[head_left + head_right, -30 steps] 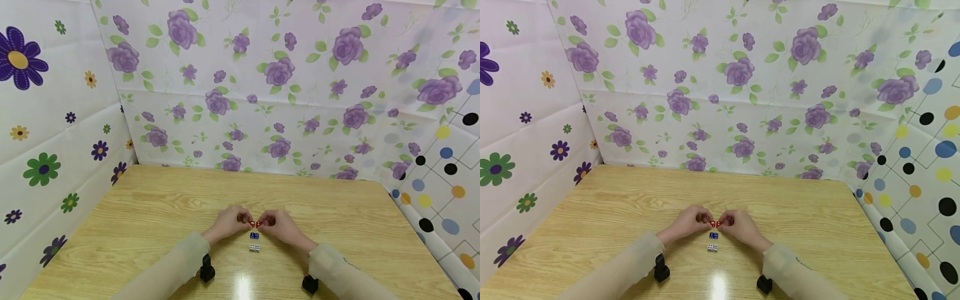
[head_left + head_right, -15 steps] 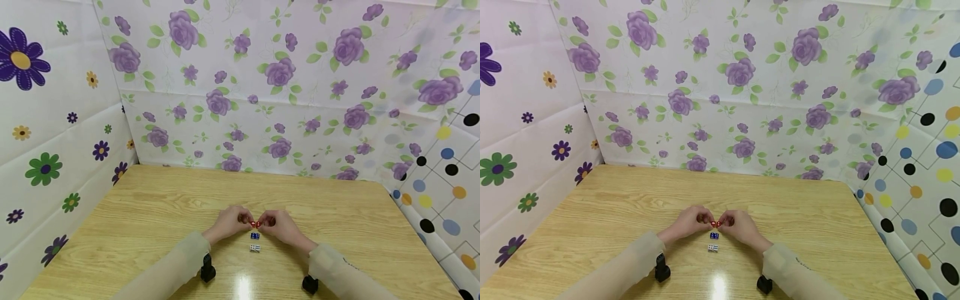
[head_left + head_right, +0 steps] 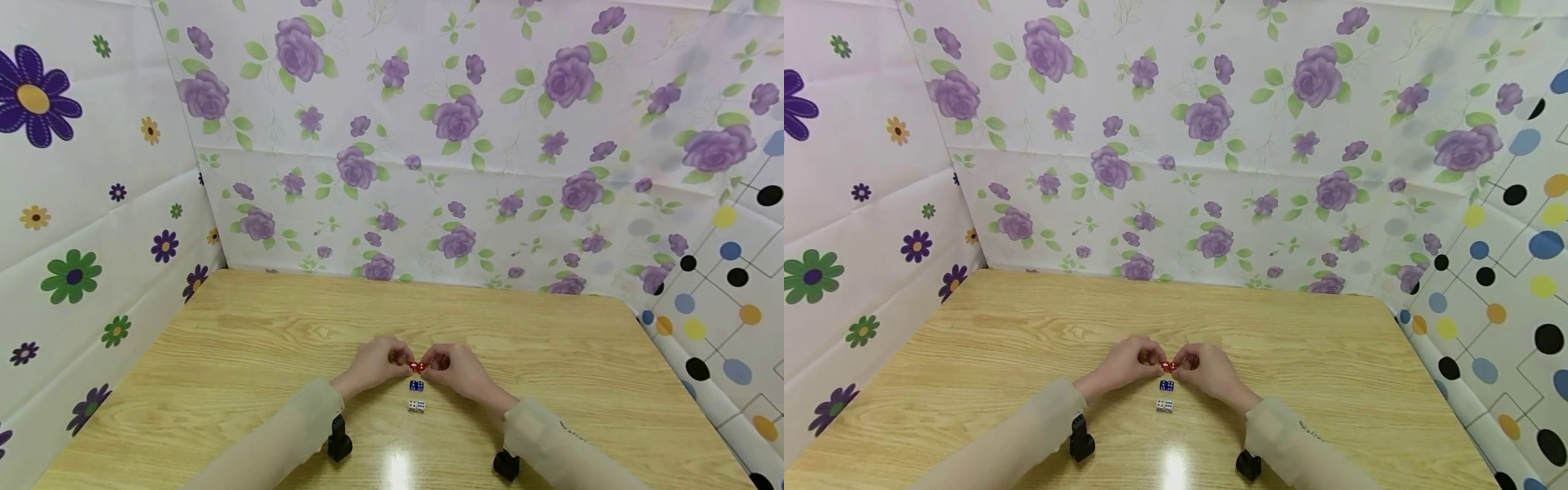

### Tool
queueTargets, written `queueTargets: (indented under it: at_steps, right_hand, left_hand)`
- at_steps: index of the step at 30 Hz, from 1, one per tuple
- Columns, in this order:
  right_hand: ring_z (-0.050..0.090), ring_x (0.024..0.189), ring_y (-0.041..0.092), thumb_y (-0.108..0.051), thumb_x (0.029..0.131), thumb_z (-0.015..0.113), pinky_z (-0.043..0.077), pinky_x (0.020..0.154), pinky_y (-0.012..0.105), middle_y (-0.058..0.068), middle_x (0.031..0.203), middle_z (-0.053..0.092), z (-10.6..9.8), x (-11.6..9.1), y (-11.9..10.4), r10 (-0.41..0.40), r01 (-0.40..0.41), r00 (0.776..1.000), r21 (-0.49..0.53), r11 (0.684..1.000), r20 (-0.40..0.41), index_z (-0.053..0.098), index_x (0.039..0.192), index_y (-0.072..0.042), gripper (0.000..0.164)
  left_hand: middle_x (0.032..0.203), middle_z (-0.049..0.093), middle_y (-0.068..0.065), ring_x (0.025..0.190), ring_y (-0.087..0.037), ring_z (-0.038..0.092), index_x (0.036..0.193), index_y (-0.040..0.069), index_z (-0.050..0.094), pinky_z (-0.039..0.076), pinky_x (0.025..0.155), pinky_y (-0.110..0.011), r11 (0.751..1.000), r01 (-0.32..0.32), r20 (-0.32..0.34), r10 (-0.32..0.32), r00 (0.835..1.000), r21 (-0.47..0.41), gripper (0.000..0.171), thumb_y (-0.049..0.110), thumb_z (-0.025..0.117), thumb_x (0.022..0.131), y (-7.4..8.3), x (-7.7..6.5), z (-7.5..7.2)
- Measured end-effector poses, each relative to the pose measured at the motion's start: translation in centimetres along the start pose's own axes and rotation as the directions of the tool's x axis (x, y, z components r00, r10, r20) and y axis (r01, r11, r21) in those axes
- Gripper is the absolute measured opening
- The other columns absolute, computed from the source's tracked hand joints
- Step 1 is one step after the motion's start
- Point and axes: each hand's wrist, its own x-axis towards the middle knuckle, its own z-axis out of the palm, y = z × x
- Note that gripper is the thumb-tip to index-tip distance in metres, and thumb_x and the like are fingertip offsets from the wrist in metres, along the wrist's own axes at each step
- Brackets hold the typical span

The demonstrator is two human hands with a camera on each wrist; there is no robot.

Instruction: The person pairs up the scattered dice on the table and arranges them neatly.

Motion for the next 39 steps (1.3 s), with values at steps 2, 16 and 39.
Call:
queueTargets:
  at_steps: [2,16,39]
  right_hand:
    - [0.053,0.062,0.005,-0.018,0.086,0.077,0.044,0.056,0.021,-0.007,0.071,0.062,0.01,0.0,-0.04,0.003,-0.003,1.0,0.0,1.0,0.0,0.072,0.091,-0.022,0.008]
    - [0.053,0.064,0.006,-0.018,0.086,0.077,0.044,0.057,0.021,-0.007,0.072,0.062,0.06,-0.04,-0.11,0.016,-0.016,1.0,-0.007,1.0,-0.003,0.072,0.091,-0.023,0.008]
    - [0.051,0.061,0.004,-0.019,0.086,0.077,0.042,0.055,0.02,-0.007,0.07,0.061,0.02,0.04,-0.03,0.0,0.0,1.0,-0.008,1.0,-0.002,0.072,0.09,-0.023,0.007]
  left_hand:
    - [0.083,0.065,0.004,0.074,-0.004,0.054,0.091,0.022,0.073,0.039,0.074,-0.031,1.0,-0.001,0.0,0.001,1.0,0.003,0.008,0.023,0.078,0.085,-0.02,0.0,-0.01]
    - [0.085,0.066,0.003,0.074,-0.004,0.055,0.091,0.023,0.073,0.038,0.075,-0.034,1.0,0.001,-0.001,-0.001,1.0,0.006,0.009,0.024,0.079,0.084,-0.1,0.0,0.07]
    - [0.084,0.065,0.003,0.074,-0.005,0.053,0.091,0.025,0.073,0.036,0.073,-0.032,1.0,-0.002,-0.003,0.002,1.0,0.024,0.009,0.025,0.079,0.084,-0.18,0.07,0.16]
